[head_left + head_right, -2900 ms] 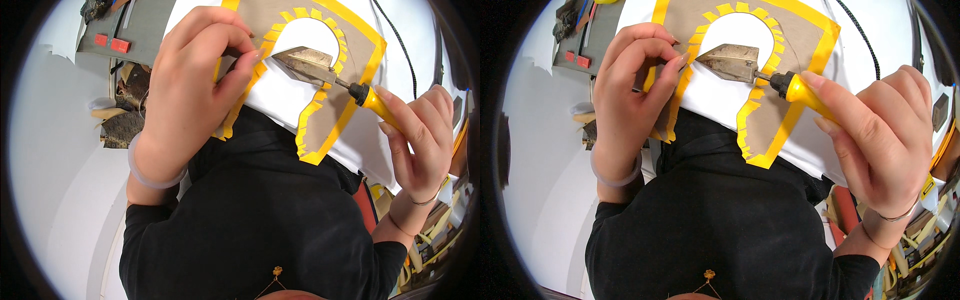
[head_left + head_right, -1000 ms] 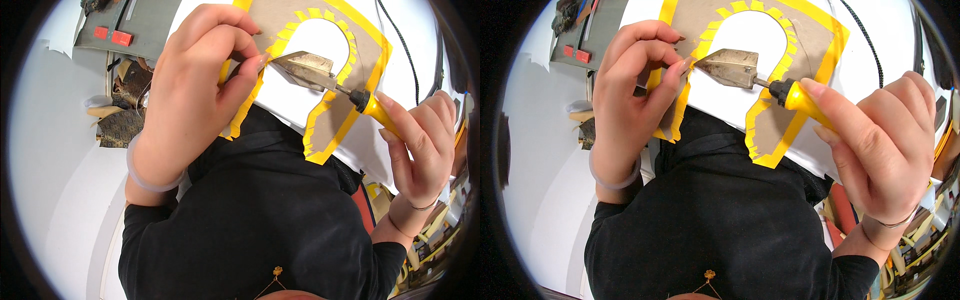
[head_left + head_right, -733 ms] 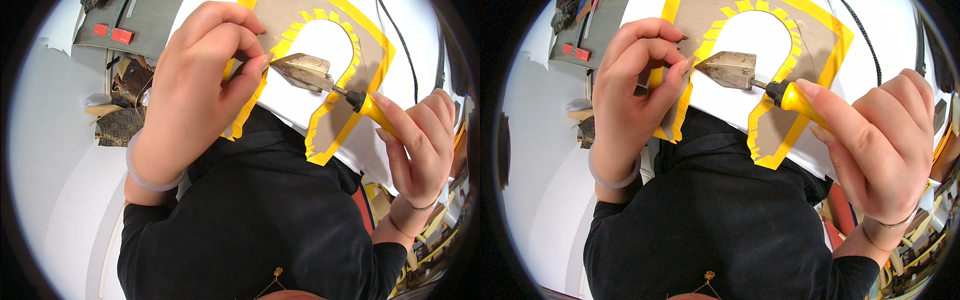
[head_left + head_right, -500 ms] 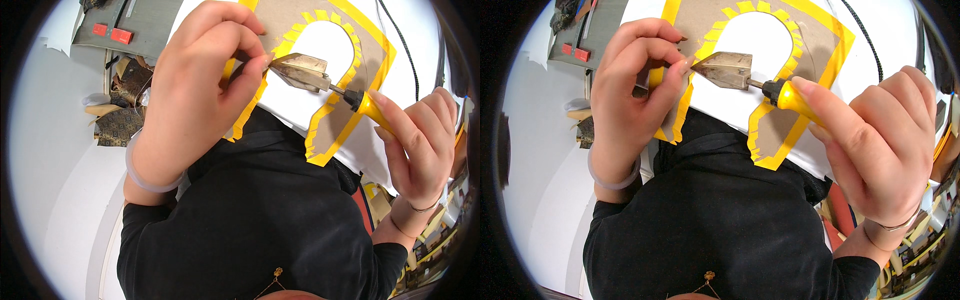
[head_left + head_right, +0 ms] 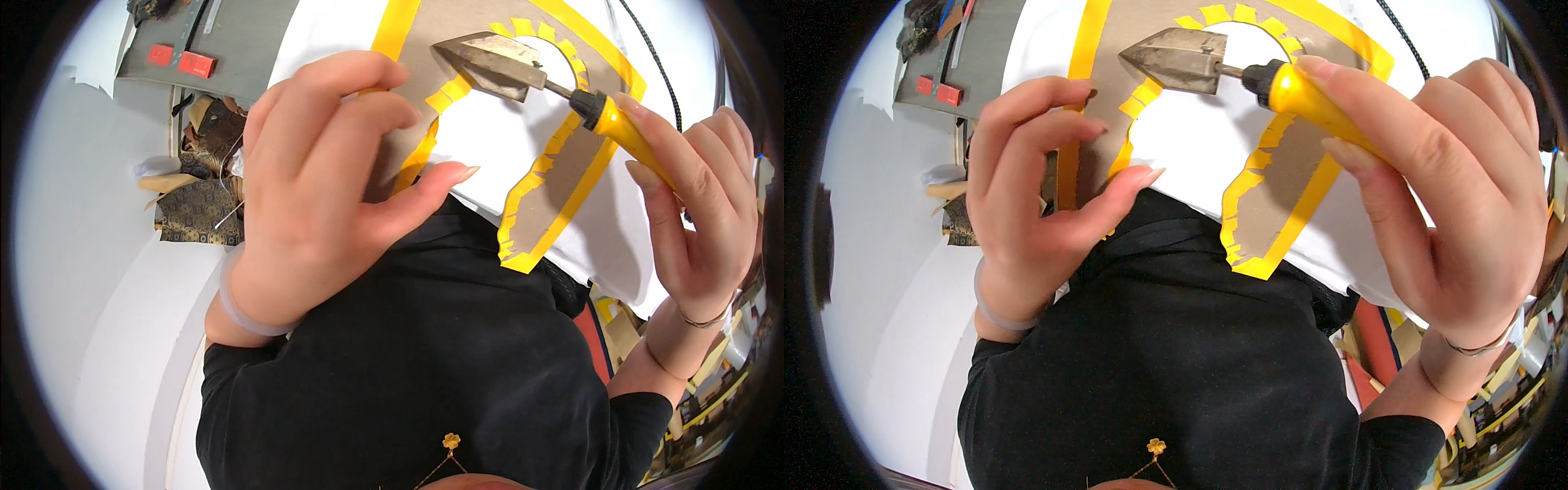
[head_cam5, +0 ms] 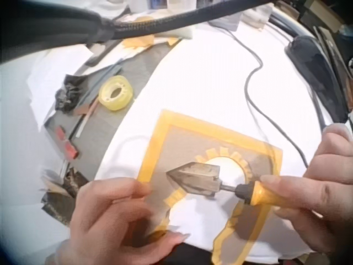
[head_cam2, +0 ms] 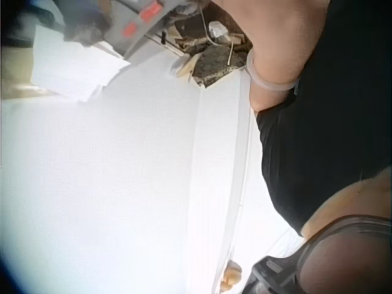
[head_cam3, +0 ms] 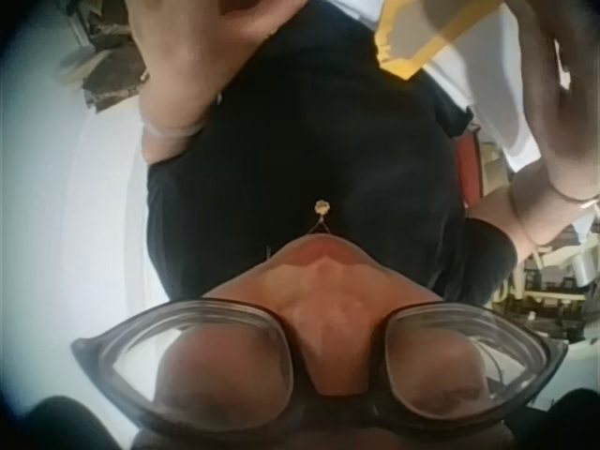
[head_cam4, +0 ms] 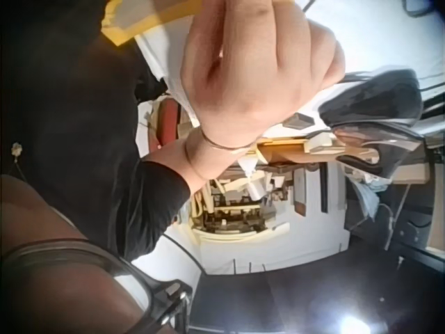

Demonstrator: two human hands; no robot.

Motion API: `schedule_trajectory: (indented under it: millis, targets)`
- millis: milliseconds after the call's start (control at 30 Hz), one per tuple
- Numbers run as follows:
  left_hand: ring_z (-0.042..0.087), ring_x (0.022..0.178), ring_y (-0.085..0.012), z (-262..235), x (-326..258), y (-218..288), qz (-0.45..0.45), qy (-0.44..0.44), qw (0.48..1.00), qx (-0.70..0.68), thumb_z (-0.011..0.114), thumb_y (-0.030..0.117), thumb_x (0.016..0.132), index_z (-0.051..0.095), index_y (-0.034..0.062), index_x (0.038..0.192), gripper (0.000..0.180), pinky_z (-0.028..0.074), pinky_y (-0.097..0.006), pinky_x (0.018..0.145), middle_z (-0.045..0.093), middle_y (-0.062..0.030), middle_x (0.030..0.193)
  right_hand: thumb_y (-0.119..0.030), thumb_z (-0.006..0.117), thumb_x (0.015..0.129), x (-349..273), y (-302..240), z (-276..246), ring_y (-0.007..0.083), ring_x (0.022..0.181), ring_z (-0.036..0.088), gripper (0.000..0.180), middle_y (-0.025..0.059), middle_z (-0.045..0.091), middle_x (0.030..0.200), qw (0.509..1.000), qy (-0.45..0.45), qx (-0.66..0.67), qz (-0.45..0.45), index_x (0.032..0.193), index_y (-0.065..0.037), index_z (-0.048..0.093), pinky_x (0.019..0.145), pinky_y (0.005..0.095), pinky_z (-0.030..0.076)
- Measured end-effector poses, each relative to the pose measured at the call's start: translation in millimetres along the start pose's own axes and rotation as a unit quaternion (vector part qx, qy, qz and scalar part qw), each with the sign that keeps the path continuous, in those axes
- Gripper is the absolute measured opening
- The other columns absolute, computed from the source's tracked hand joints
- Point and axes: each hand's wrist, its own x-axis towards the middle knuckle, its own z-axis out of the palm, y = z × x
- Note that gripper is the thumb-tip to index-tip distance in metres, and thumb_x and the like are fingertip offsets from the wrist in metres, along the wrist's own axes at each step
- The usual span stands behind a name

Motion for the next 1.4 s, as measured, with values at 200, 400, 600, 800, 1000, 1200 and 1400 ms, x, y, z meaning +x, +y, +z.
schedule_trajectory:
  millis: [200, 400, 600, 800, 1000, 1200, 1400]
  targets:
    - [0.071, 0.117, -0.0269, -0.6, 5.0, 10.6, -0.01, -0.003, 0.999, 0.048, 0.093, 0.003, 0.087, 0.074, 0.0046, 0.103, 0.025, 0.06, -0.035, 0.093, 0.072, -0.0098, 0.131, 0.01, 0.078, 0.092, -10.2, -7.5, -5.5, 0.0263, 0.088, 0.056, 0.049, 0.0131, 0.069, 0.098, 0.999, -0.009, 0.03, 0.032, 0.14, 0.005, 0.077, 0.078, 0.0386, 0.045]
    - [0.074, 0.111, -0.0214, 1.6, 5.3, -4.2, -0.031, -0.004, 0.999, -0.044, 0.085, -0.003, 0.095, 0.073, 0.0003, 0.103, 0.015, 0.064, -0.031, 0.086, 0.072, -0.0124, 0.13, 0.01, 0.079, 0.089, -23.1, -18.3, -2.4, 0.0269, 0.088, 0.056, 0.05, 0.0125, 0.069, 0.099, 0.998, 0.003, 0.009, 0.058, 0.139, 0.005, 0.077, 0.081, 0.039, 0.045]
    - [0.075, 0.114, -0.0216, 0.6, 6.0, -15.5, -0.057, 0.006, 0.992, -0.117, 0.086, -0.001, 0.096, 0.073, -0.0001, 0.104, 0.015, 0.065, -0.031, 0.088, 0.072, -0.0138, 0.132, 0.01, 0.078, 0.089, -23.7, -23.8, -8.6, 0.0268, 0.089, 0.056, 0.049, 0.0122, 0.069, 0.099, 0.998, -0.021, 0.014, 0.056, 0.138, 0.004, 0.078, 0.081, 0.0388, 0.044]
    - [0.075, 0.118, -0.027, -1.0, 4.3, 1.2, -0.037, -0.007, 0.998, -0.055, 0.09, 0.002, 0.092, 0.074, 0.0008, 0.103, 0.02, 0.064, -0.035, 0.096, 0.071, -0.0159, 0.136, 0.01, 0.078, 0.088, -25.4, -26.3, -9.0, 0.0266, 0.089, 0.055, 0.049, 0.012, 0.067, 0.097, 0.998, -0.016, 0.012, 0.061, 0.137, 0.006, 0.077, 0.081, 0.04, 0.044]
    - [0.075, 0.118, -0.0282, 0.3, 5.5, -2.5, -0.038, -0.002, 0.998, -0.056, 0.088, -0.002, 0.092, 0.074, 0.0004, 0.102, 0.017, 0.062, -0.036, 0.1, 0.071, -0.0166, 0.137, 0.008, 0.08, 0.089, -24.7, -26.9, -7.2, 0.026, 0.088, 0.055, 0.048, 0.0114, 0.067, 0.095, 0.998, -0.014, 0.015, 0.059, 0.137, 0.005, 0.078, 0.08, 0.0402, 0.044]
    - [0.075, 0.116, -0.0261, 2.8, 3.0, -8.3, -0.046, 0.001, 0.996, -0.083, 0.086, -0.004, 0.094, 0.074, -0.0001, 0.103, 0.015, 0.063, -0.034, 0.095, 0.072, -0.0166, 0.136, 0.004, 0.081, 0.09, -23.3, -29.4, -5.9, 0.0247, 0.086, 0.053, 0.047, 0.0087, 0.065, 0.092, 0.998, -0.023, 0.016, 0.059, 0.137, 0.003, 0.079, 0.079, 0.04, 0.043]
    - [0.076, 0.116, -0.0251, 20.6, -3.2, -15.5, -0.004, 0.08, 0.991, -0.111, 0.085, -0.004, 0.094, 0.074, -0.0006, 0.104, 0.015, 0.064, -0.032, 0.093, 0.072, -0.0163, 0.135, 0.002, 0.083, 0.089, -20.5, -32.8, -1.7, 0.0242, 0.083, 0.052, 0.047, 0.0072, 0.062, 0.089, 0.998, -0.018, 0.032, 0.047, 0.135, 0.002, 0.08, 0.078, 0.0406, 0.042]
